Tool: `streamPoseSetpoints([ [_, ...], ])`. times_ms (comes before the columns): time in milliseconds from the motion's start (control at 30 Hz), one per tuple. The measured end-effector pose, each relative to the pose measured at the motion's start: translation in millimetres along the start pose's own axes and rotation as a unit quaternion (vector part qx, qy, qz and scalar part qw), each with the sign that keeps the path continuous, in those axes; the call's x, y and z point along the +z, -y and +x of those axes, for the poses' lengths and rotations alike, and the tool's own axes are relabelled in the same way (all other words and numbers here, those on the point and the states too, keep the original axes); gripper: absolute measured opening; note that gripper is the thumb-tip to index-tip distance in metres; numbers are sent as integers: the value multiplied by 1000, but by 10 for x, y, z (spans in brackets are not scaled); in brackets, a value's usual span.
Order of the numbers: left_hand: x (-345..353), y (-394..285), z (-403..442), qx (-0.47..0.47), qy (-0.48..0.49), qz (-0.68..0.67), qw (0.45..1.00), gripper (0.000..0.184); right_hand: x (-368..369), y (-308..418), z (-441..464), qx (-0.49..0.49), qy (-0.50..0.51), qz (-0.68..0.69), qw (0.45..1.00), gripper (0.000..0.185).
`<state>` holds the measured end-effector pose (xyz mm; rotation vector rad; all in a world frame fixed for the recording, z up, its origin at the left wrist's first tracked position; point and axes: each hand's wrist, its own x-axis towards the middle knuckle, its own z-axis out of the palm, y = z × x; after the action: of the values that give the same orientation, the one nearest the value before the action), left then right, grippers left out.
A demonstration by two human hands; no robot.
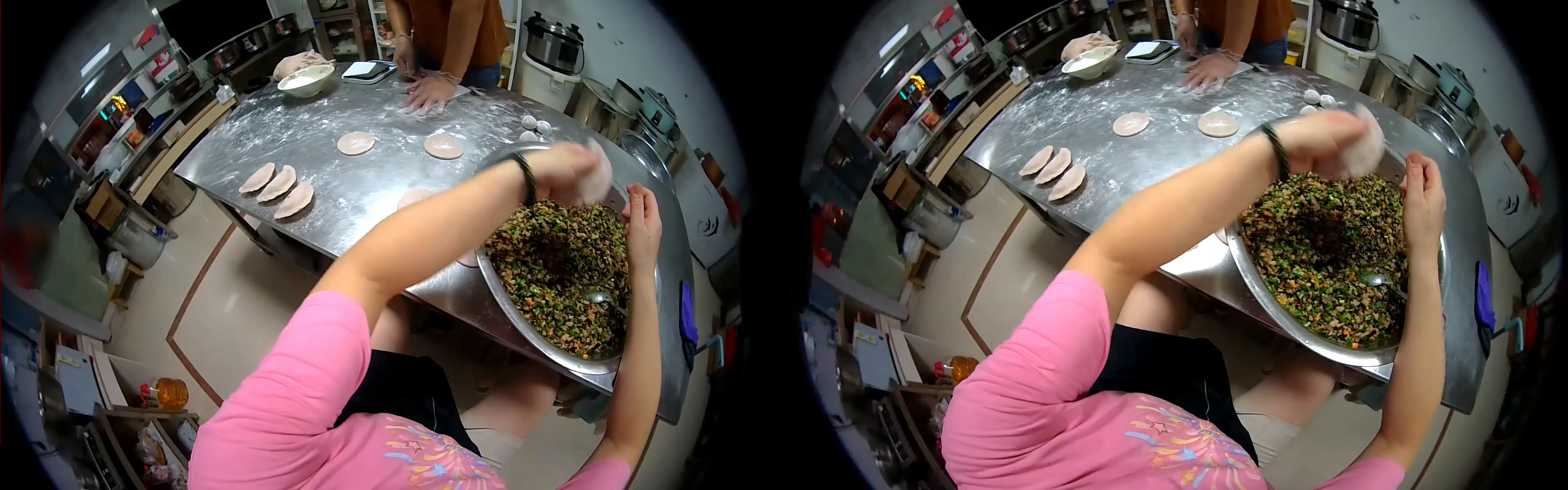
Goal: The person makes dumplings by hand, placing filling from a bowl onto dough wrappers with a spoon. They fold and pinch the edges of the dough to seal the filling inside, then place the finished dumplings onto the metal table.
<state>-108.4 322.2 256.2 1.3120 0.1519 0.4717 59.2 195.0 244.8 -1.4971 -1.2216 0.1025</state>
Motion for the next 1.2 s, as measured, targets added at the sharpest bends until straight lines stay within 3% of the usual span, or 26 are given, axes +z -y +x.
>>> streamPoseSetpoints([
  [67, -301, -419, -435, -4, -67, -86, 994, 32, 70, 74, -66, 8, -18, -10, 1000, 39],
  [100, -713, -540, -637, 52, -57, -47, 996, 37, 85, 36, -66, 9, -12, -8, 1000, 39],
  [167, -1268, -871, -1322, 56, -173, -8, 983, 40, 85, -120, -10, 1, 20, 2, 1000, 38],
  [233, -2333, -1074, -2133, 48, -115, 59, 991, 38, 105, -192, 7, -8, 35, 0, 999, 38],
  [267, -2731, -1137, -2573, 41, -200, 108, 973, 32, 108, -233, 22, -18, 49, -9, 999, 38],
  [300, -2785, -1142, -2839, 46, -486, 87, 868, 23, 120, -249, 16, -27, 63, -18, 997, 38],
  [367, -3476, -1132, -3658, 37, -615, 115, 780, 27, 85, -202, -22, 1, 87, -3, 996, 41],
  [400, -3753, -1073, -3993, 28, -640, 122, 758, 31, 65, -235, -14, 22, 98, -3, 995, 40],
  [500, -3761, -1019, -4299, -138, -620, 221, 740, 48, 83, -90, -45, 62, 96, -62, 991, 39],
  [567, -3591, -1004, -4211, -251, -621, 366, 646, 54, 75, -189, -84, 25, 64, -52, 996, 40],
  [600, -3560, -969, -4098, -254, -614, 364, 652, 54, 73, -147, -96, 21, 78, -54, 995, 41],
  [667, -3513, -947, -3857, -338, -609, 616, 368, 55, 124, -44, -118, 19, 91, -56, 994, 43],
  [700, -3479, -854, -3682, -196, -595, 654, 425, 53, 124, -55, -128, 20, 90, -58, 994, 43],
  [733, -3297, -802, -3403, -140, -561, 618, 534, 50, 136, -80, -129, 6, 96, -66, 993, 41],
  [767, -3182, -678, -3131, -113, -505, 566, 641, 47, 155, -79, -128, -8, 104, -74, 992, 39],
  [800, -2867, -573, -2854, -118, -428, 559, 700, 42, 180, -1, -149, -13, 111, -67, 991, 39],
  [833, -2525, -490, -2615, -133, -320, 604, 718, 38, 203, 18, -160, -16, 111, -64, 992, 39],
  [900, -2164, -188, -2246, -143, -191, 635, 734, 40, 194, 25, -171, -5, 136, -83, 987, 36],
  [967, -1918, -13, -1963, -165, -161, 604, 763, 47, 195, 68, -191, -12, 142, -94, 985, 35],
  [1067, -1815, 151, -1675, -221, -187, 649, 703, 63, 192, 60, -205, -38, 143, -121, 981, 34],
  [1167, -1825, 137, -1500, -335, -136, 644, 675, 61, 192, 211, -225, -42, 135, -142, 980, 33],
  [1200, -1867, 136, -1484, -354, -116, 604, 705, 57, 188, 225, -240, -36, 129, -142, 981, 33],
])
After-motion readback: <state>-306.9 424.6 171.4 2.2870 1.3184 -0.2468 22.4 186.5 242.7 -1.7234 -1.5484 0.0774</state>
